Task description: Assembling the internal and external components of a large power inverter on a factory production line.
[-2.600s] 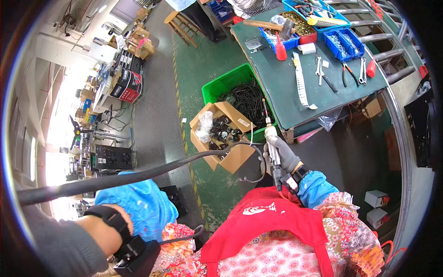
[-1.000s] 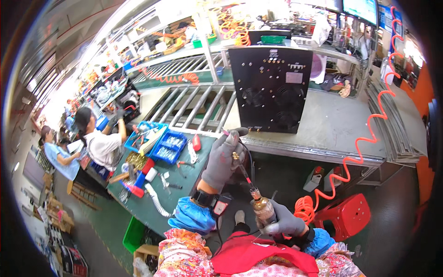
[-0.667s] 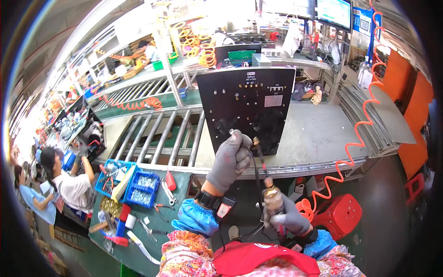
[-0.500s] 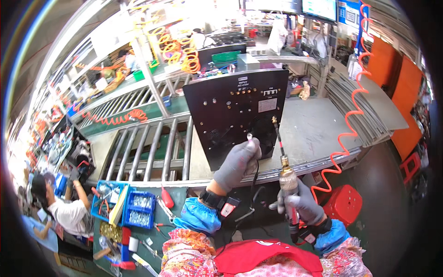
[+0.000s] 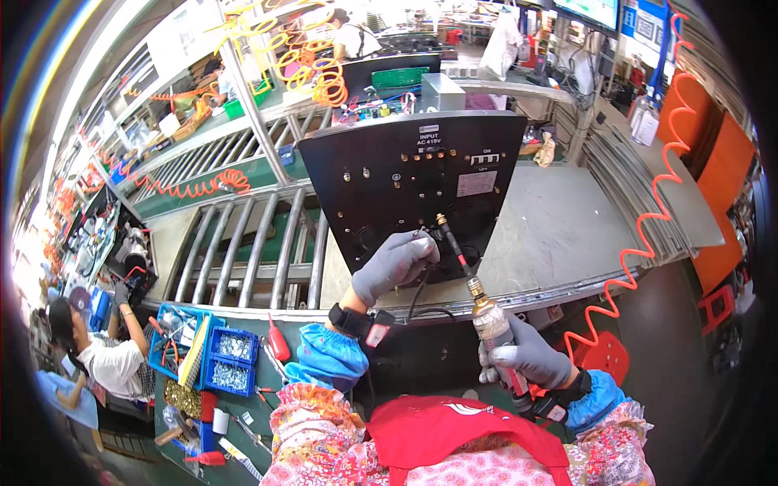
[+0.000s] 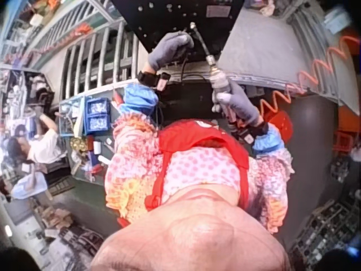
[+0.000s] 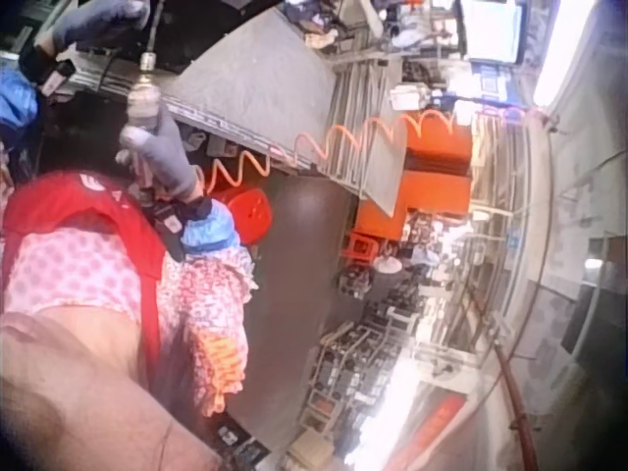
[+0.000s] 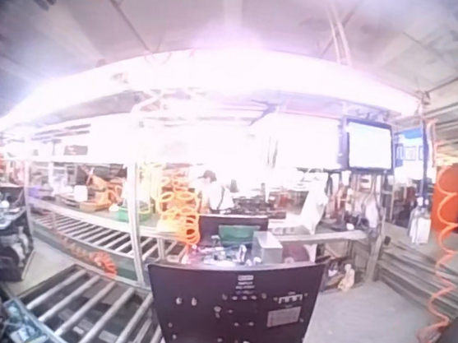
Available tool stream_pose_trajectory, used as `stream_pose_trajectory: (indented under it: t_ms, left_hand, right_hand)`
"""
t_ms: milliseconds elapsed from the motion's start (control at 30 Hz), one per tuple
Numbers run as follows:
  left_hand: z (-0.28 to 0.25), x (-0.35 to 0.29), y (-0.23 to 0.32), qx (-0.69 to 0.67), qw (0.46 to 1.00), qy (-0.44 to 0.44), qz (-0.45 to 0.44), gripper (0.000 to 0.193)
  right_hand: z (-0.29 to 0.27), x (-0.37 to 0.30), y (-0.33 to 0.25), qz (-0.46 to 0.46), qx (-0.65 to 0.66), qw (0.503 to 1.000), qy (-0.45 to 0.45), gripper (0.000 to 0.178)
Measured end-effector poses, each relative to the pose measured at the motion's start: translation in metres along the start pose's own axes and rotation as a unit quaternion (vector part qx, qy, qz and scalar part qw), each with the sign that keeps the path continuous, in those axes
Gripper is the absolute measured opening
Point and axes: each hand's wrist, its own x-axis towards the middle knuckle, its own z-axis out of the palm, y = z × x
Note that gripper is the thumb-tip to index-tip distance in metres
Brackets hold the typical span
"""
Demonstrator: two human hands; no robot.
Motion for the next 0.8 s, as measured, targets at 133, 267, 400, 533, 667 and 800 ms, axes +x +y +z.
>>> stream_pose_trajectory:
  t_ms: [133, 267, 400, 533, 667, 800]
  left_hand:
    - [-0.006, 0.007, 0.006, -0.07, 0.997, -0.003, -0.026, 0.02]
    - [-0.008, 0.013, 0.007, -0.074, 0.996, -0.027, 0.032, 0.018]
    - [-0.01, 0.019, 0.008, -0.035, 0.998, -0.02, 0.047, 0.033]
    - [-0.014, 0.027, 0.01, -0.016, 0.999, -0.016, 0.024, 0.031]
    - [-0.014, 0.038, 0.014, 0.12, 0.991, -0.023, 0.055, 0.028]
    - [-0.001, 0.046, 0.015, -0.08, 0.995, 0.037, 0.053, 0.032]
  right_hand:
    - [-0.007, 0.01, -0.016, 0.006, -0.057, 0.996, -0.066, 0.061]
    - [-0.013, 0.018, -0.031, 0.055, -0.086, 0.993, -0.065, 0.066]
    - [-0.019, 0.026, -0.04, 0.062, -0.101, 0.989, -0.086, 0.059]
    - [-0.025, 0.033, -0.043, 0.067, -0.109, 0.989, -0.072, 0.051]
    - [-0.03, 0.034, -0.048, 0.06, -0.098, 0.989, -0.094, 0.047]
    - [-0.024, 0.037, -0.06, 0.012, -0.025, 0.994, -0.102, 0.053]
